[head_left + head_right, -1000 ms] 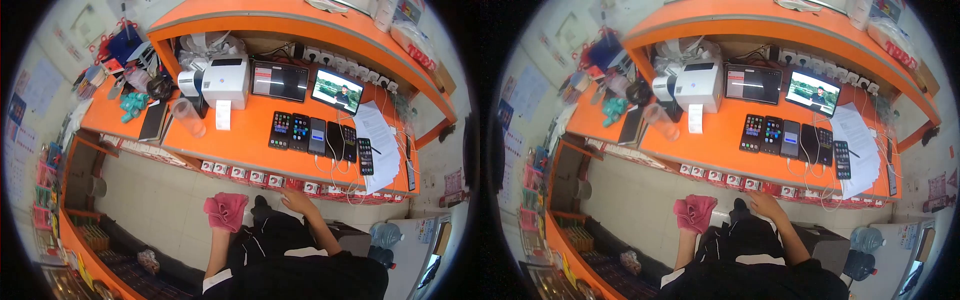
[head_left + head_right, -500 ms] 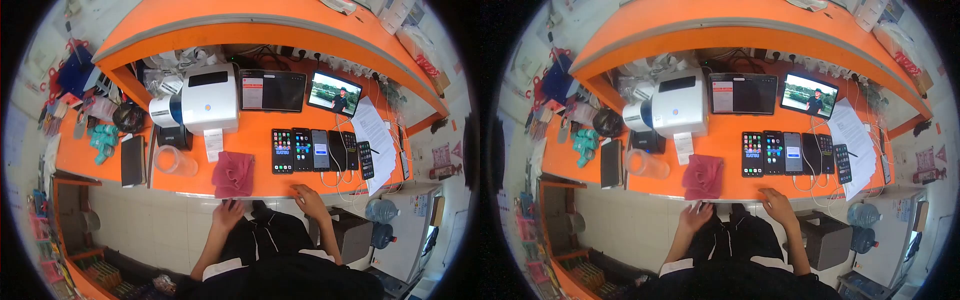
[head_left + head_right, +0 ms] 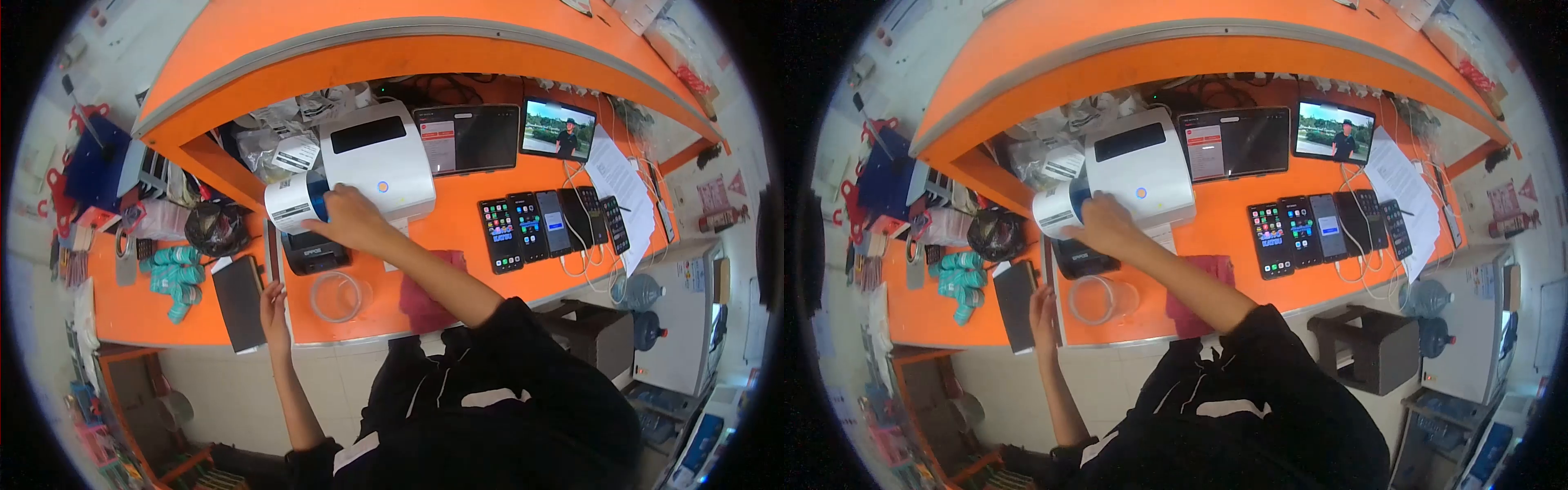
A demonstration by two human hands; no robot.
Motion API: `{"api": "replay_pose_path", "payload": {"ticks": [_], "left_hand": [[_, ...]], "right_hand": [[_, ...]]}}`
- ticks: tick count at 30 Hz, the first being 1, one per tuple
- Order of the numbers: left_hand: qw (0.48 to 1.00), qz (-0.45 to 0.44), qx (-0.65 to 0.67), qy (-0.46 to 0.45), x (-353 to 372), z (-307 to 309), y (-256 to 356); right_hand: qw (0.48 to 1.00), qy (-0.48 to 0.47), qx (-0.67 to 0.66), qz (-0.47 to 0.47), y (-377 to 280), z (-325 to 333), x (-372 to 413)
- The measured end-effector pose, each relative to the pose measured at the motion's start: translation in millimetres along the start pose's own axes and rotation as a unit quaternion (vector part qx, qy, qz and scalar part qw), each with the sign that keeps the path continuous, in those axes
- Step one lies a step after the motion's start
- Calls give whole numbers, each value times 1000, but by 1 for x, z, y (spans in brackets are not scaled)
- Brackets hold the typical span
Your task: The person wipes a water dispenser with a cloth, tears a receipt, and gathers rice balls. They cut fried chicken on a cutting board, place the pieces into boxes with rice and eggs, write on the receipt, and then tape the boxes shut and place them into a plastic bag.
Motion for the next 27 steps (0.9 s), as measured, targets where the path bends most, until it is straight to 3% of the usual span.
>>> {"api": "replay_pose_path", "payload": {"ticks": [1, 3, 5, 6, 9, 12, 13, 15, 17, 19, 21, 22, 23, 24, 26, 27], "left_hand": [[996, -59, -27, -64, -21, -3, -15], [990, -94, -85, -65, -48, -13, -35], [977, -157, -133, -64, -69, -26, -40], [977, -157, -129, -71, -74, -25, -51], [973, -56, -168, -148, -85, -26, -99], [972, -107, -165, -130, -87, -40, -94], [971, -139, -158, -110, -88, -45, -87], [967, -190, -149, -78, -92, -56, -62], [963, -224, -138, -53, -94, -63, -40], [967, -224, -107, -62, -98, -65, -41], [964, -229, -122, -56, -100, -61, -52], [963, -223, -146, -47, -101, -59, -49], [960, -163, -222, -43, -104, -51, -52], [960, -168, -223, -33, -99, -52, -23], [951, -296, -93, 1, -67, -63, 86], [952, -291, -96, 13, -47, -76, 121]], "right_hand": [[1000, 6, 0, -8, -9, -7, -7], [999, -25, -21, 15, -19, -18, -17], [981, -138, -136, 6, -23, -20, -24], [963, -197, -184, 3, -24, -24, -26], [900, -333, -260, 111, -24, -38, -18], [902, -356, -225, 98, -39, -2, 10], [878, -274, -354, 170, -35, 6, 22], [892, -198, -354, 197, -6, 20, 31], [946, -115, -304, 1, 33, 38, 38], [797, 62, -600, -14, 63, 27, 46], [730, 112, -669, 76, 60, 68, 62], [728, 104, -673, 78, 53, 91, 73], [796, 79, -600, 28, 48, 113, 81], [854, 56, -517, -18, 42, 131, 84], [873, 29, -486, -29, 28, 154, 97], [890, 1, -454, -52, 26, 157, 106]]}}
Point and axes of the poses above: each hand's wrist, its own x-axis away from the middle knuckle, its own z-axis out of the back of the hand, y = z × x, the point moved 1 cm from there along -x, towards the middle knuckle, and after that the axes turned 10 degrees about -z, right-handed, at the moved point
